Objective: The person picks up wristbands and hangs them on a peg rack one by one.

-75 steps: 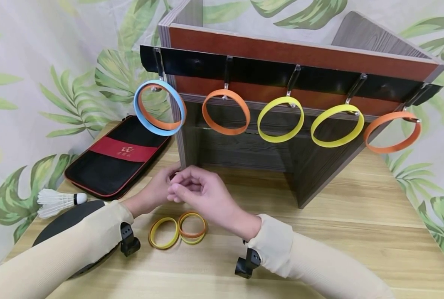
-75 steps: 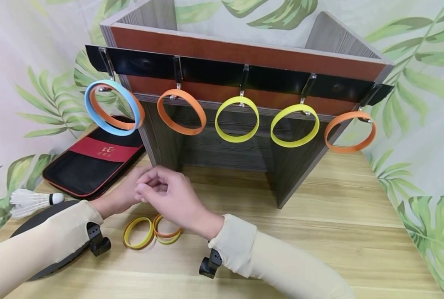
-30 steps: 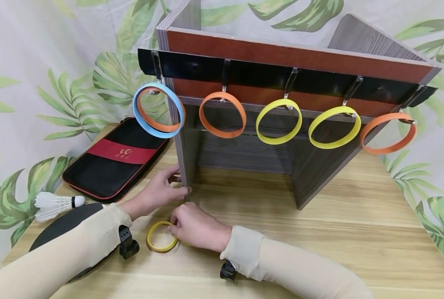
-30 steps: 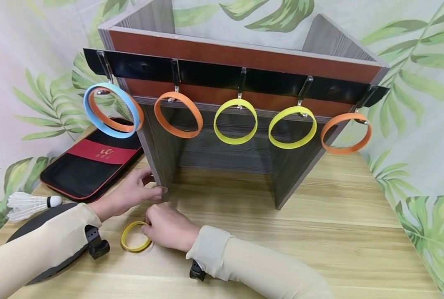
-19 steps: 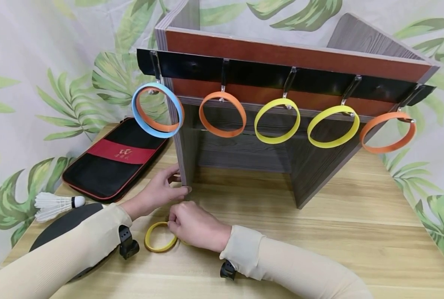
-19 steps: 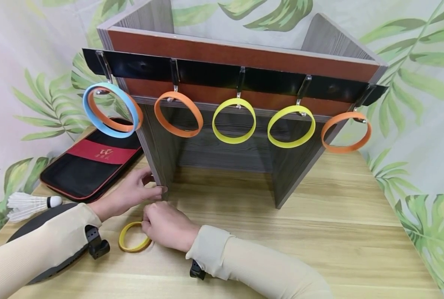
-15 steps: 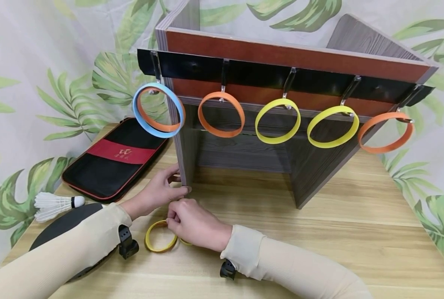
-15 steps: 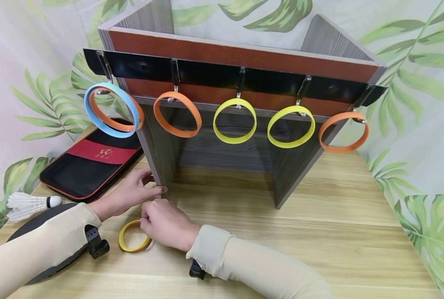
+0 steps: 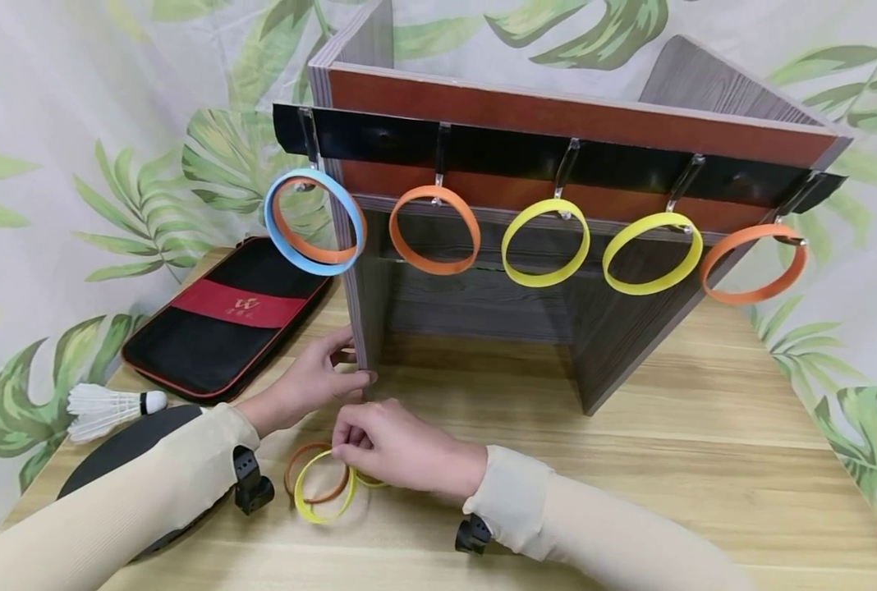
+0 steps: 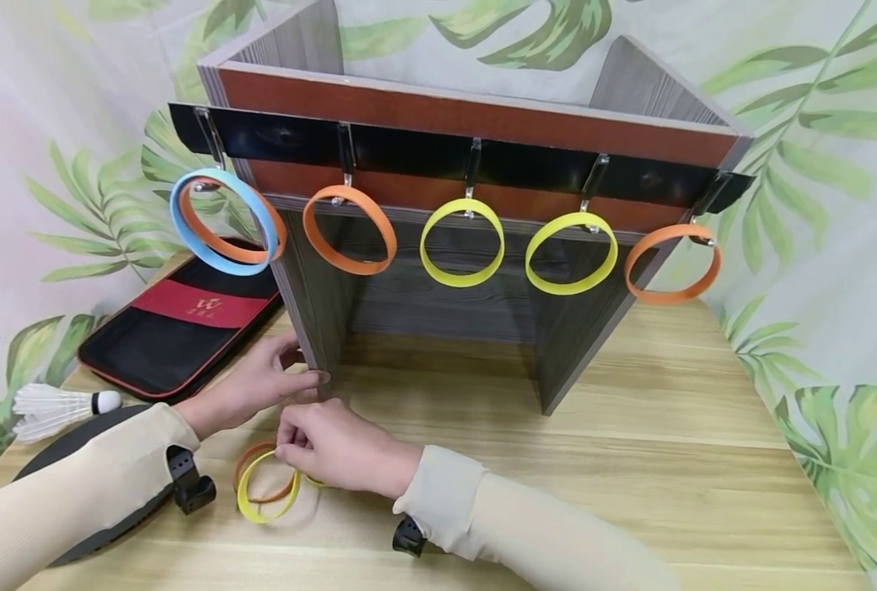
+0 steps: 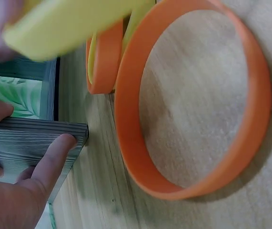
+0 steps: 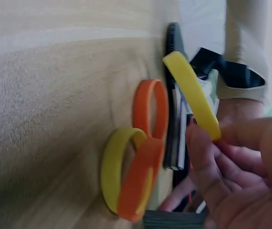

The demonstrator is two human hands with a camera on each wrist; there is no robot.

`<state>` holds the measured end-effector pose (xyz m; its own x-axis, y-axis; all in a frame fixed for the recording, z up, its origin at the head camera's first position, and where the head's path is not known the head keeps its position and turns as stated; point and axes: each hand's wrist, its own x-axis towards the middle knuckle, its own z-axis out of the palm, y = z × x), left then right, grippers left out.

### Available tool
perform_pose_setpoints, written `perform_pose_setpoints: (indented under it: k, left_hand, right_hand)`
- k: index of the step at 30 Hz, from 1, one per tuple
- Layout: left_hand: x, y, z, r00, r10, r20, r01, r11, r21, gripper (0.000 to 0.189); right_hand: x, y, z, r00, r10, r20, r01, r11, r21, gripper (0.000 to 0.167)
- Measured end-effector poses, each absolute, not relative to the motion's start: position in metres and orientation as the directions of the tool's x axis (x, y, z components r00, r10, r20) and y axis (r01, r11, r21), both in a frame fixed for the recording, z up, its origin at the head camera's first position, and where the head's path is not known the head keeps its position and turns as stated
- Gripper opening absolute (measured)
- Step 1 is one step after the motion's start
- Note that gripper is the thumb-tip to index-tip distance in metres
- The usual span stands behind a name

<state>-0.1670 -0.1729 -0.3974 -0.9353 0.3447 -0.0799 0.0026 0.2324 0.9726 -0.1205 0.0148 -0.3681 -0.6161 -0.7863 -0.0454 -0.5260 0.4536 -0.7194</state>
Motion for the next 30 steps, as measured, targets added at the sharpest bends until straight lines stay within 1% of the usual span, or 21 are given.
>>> perform_pose_setpoints:
  k: [2,7,11,12,15,19,23,25,28,30]
  left_hand:
    - [-0.167,-0.173,-0.397,-0.935,0.346,-0.076,0.005,0.230,0.973,0.072]
    - [-0.167,-0.172,-0.397,-0.939,0.338,-0.069,0.013,0.234,0.972,0.070]
    - [-0.167,-0.171,-0.397,-0.940,0.333,-0.077,0.004,0.237,0.972,0.070]
    - [-0.167,-0.171,-0.397,-0.940,0.332,-0.080,0.001,0.236,0.972,0.070]
    - [-0.168,-0.172,-0.398,-0.940,0.334,-0.067,0.018,0.245,0.969,0.068]
    - [-0.168,-0.174,-0.400,-0.934,0.356,-0.015,0.071,0.226,0.972,0.062]
    - [-0.168,-0.175,-0.401,-0.923,0.384,0.027,0.104,0.182,0.978,0.053]
    - [-0.168,-0.174,-0.400,-0.927,0.375,0.010,0.086,0.188,0.978,0.053]
    - [-0.168,-0.173,-0.399,-0.933,0.358,-0.036,0.047,0.221,0.974,0.061]
    - [-0.168,-0.172,-0.398,-0.937,0.338,-0.091,-0.007,0.243,0.970,0.066]
  right_hand:
    - [-0.121,0.021,-0.363,-0.587,-0.809,-0.046,-0.514,0.416,-0.751,0.007]
    - [-0.122,0.042,-0.343,-0.518,-0.854,-0.052,-0.460,0.330,-0.824,0.018]
    - [-0.124,0.058,-0.323,-0.499,-0.866,-0.039,-0.393,0.266,-0.880,0.019]
    - [-0.124,0.062,-0.318,-0.506,-0.862,-0.031,-0.376,0.254,-0.891,0.019]
    - [-0.124,0.072,-0.299,-0.549,-0.836,0.001,-0.308,0.202,-0.930,0.020]
    - [-0.122,0.082,-0.277,-0.627,-0.773,0.094,-0.245,0.081,-0.966,0.020]
    - [-0.118,0.088,-0.260,-0.718,-0.668,0.198,-0.235,-0.035,-0.971,0.020]
    - [-0.116,0.090,-0.254,-0.762,-0.604,0.235,-0.227,-0.091,-0.970,0.020]
    - [-0.113,0.090,-0.247,-0.811,-0.506,0.293,-0.225,-0.192,-0.955,0.020]
    - [-0.111,0.090,-0.244,-0.835,-0.439,0.331,-0.236,-0.258,-0.937,0.018]
